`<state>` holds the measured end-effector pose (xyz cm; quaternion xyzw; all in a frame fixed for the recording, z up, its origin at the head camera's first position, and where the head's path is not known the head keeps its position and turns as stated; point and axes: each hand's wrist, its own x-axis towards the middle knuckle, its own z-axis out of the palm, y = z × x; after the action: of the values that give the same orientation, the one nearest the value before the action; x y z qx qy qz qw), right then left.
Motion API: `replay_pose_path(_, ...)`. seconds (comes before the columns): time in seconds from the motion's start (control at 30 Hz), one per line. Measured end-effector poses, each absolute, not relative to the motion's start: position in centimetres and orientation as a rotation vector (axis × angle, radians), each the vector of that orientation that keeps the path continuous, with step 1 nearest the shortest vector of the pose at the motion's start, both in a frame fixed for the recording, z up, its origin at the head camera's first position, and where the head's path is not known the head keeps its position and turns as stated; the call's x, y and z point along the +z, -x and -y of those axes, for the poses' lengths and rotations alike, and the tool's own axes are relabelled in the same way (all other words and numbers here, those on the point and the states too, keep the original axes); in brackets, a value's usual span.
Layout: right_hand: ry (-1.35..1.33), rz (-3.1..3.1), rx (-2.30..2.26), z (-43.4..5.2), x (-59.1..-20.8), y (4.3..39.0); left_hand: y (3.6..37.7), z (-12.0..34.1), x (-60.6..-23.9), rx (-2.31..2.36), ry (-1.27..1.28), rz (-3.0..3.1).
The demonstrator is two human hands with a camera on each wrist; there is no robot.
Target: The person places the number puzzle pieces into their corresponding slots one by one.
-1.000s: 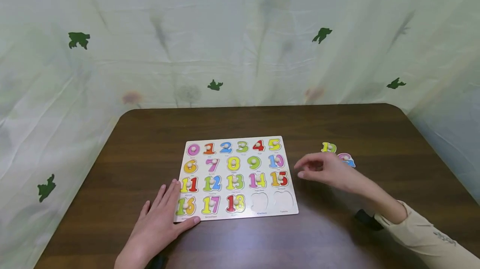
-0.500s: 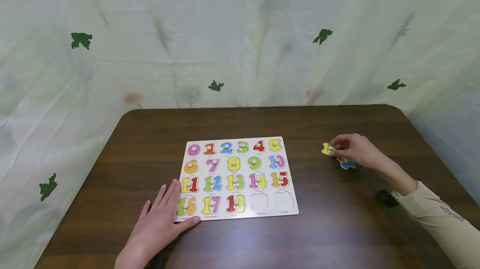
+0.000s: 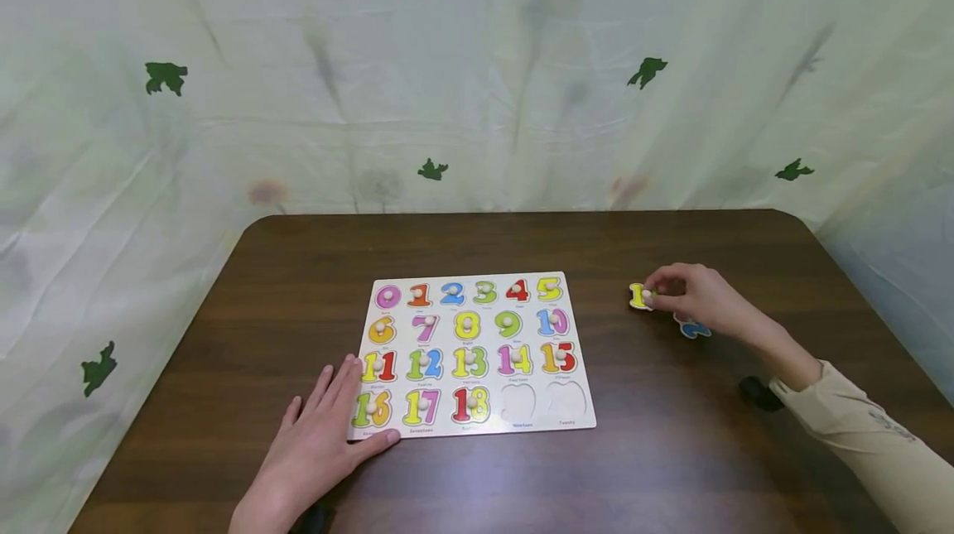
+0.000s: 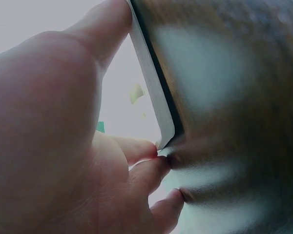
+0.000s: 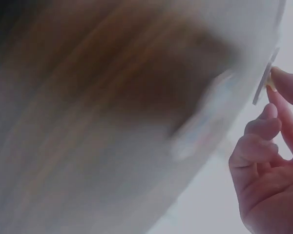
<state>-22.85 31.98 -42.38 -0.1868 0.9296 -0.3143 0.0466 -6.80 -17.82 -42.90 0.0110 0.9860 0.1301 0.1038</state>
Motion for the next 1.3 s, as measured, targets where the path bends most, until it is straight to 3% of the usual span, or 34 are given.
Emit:
replay_pose_path(0.27,0.861,-2.748,-1.036,-24.8,-40.8,18.7,6.8,18.0,-43.0,0.398,-0.024,-2.906)
replay_pose_path(0.6,1.118,-2.592,-0.916,-18.0,-41.9,15.1,6.8,18.0,-43.1,0.392,-0.035,-2.918)
replay_pose_path(1.03,1.199,-2.604,-0.775,-15.7,-43.0,14.7,6.8,17.8,-43.0,0.386,-0.029,-2.91)
replay_pose_path(1.3,1.13,-2.55,-0.839,-16.8,-42.4,14.8,6.9,17.8,-43.0,0.378,-0.027,-2.905)
